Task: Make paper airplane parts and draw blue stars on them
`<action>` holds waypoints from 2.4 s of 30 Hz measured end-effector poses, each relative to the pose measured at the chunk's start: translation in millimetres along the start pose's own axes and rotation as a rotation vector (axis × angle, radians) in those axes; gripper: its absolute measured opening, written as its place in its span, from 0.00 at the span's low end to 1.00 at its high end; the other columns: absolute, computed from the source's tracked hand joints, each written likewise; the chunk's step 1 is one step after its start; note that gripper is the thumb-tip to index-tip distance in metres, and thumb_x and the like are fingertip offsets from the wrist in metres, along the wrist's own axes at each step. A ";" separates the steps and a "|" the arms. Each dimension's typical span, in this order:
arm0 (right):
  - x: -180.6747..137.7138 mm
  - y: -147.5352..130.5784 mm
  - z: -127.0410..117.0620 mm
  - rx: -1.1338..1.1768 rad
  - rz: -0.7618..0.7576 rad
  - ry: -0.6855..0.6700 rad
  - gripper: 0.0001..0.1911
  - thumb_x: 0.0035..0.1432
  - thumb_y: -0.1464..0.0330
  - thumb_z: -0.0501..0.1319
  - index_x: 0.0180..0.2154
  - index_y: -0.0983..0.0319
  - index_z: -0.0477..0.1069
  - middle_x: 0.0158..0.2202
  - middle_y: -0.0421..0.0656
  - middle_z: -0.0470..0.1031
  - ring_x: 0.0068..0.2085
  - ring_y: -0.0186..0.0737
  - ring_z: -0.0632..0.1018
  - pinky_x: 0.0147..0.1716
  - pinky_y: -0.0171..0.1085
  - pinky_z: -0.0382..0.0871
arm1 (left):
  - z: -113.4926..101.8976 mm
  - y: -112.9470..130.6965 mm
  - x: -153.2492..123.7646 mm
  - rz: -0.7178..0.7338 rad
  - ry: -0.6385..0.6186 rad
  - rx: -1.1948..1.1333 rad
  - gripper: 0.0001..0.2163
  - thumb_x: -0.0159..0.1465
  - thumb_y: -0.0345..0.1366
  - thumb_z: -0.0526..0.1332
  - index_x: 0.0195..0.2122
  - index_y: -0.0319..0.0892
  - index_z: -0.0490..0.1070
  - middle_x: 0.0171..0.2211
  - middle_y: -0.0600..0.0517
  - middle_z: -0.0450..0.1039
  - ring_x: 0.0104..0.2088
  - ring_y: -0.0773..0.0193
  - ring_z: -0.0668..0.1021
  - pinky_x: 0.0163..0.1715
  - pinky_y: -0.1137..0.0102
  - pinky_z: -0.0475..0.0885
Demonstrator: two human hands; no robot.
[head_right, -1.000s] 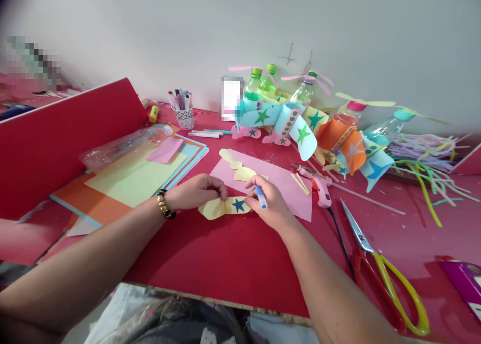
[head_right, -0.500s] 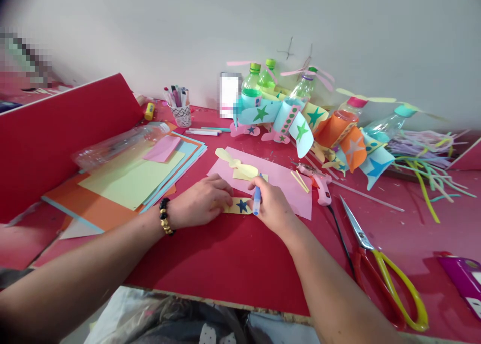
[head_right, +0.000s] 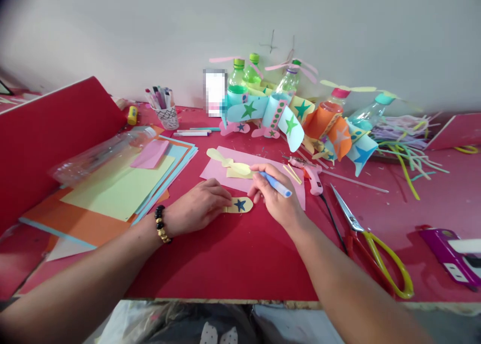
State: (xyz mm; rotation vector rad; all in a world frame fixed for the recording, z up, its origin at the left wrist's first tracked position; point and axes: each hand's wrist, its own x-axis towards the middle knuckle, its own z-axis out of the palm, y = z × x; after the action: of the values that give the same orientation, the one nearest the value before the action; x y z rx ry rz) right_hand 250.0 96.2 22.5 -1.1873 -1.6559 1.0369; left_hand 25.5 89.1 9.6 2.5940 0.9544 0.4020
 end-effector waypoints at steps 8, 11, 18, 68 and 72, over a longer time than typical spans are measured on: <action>-15.1 28.0 3.3 0.043 0.076 -0.071 0.12 0.63 0.59 0.58 0.35 0.60 0.73 0.27 0.41 0.75 0.28 0.37 0.75 0.28 0.36 0.69 | 3.5 1.7 3.7 -0.066 0.005 -0.071 0.10 0.67 0.29 0.56 0.41 0.41 0.78 0.42 0.50 0.77 0.44 0.59 0.72 0.46 0.66 0.68; -12.8 29.4 1.9 -0.106 0.041 -0.129 0.06 0.60 0.65 0.61 0.36 0.60 0.72 0.28 0.40 0.74 0.28 0.35 0.73 0.27 0.34 0.66 | 4.8 0.8 4.6 -0.071 0.009 -0.082 0.10 0.67 0.30 0.56 0.40 0.41 0.78 0.42 0.50 0.77 0.43 0.60 0.73 0.45 0.66 0.69; -13.0 25.6 3.9 -0.264 -0.040 -0.111 0.04 0.60 0.69 0.59 0.32 0.61 0.68 0.22 0.35 0.65 0.22 0.30 0.63 0.21 0.32 0.57 | 8.4 -2.2 4.5 -0.042 0.035 -0.112 0.10 0.66 0.28 0.57 0.40 0.41 0.78 0.43 0.50 0.77 0.43 0.61 0.73 0.46 0.67 0.69; -11.5 26.2 8.9 -0.324 -0.060 -0.100 0.05 0.60 0.68 0.59 0.32 0.62 0.68 0.23 0.37 0.66 0.23 0.31 0.64 0.21 0.32 0.58 | 6.9 0.1 5.3 -0.029 0.027 -0.099 0.10 0.67 0.29 0.55 0.40 0.41 0.77 0.43 0.49 0.77 0.43 0.61 0.74 0.46 0.66 0.69; -10.6 24.7 9.4 -0.325 -0.055 -0.098 0.05 0.59 0.68 0.59 0.31 0.62 0.69 0.22 0.37 0.66 0.22 0.30 0.63 0.21 0.32 0.57 | 6.9 -0.1 5.0 -0.037 0.024 -0.098 0.10 0.67 0.29 0.56 0.40 0.41 0.77 0.44 0.49 0.77 0.44 0.60 0.73 0.46 0.66 0.69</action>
State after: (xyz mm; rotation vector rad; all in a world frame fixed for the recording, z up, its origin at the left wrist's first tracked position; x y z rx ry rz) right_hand 250.3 89.7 -5.3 -1.3054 -1.9780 0.8224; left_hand 31.7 90.9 4.1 2.4854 0.9648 0.4594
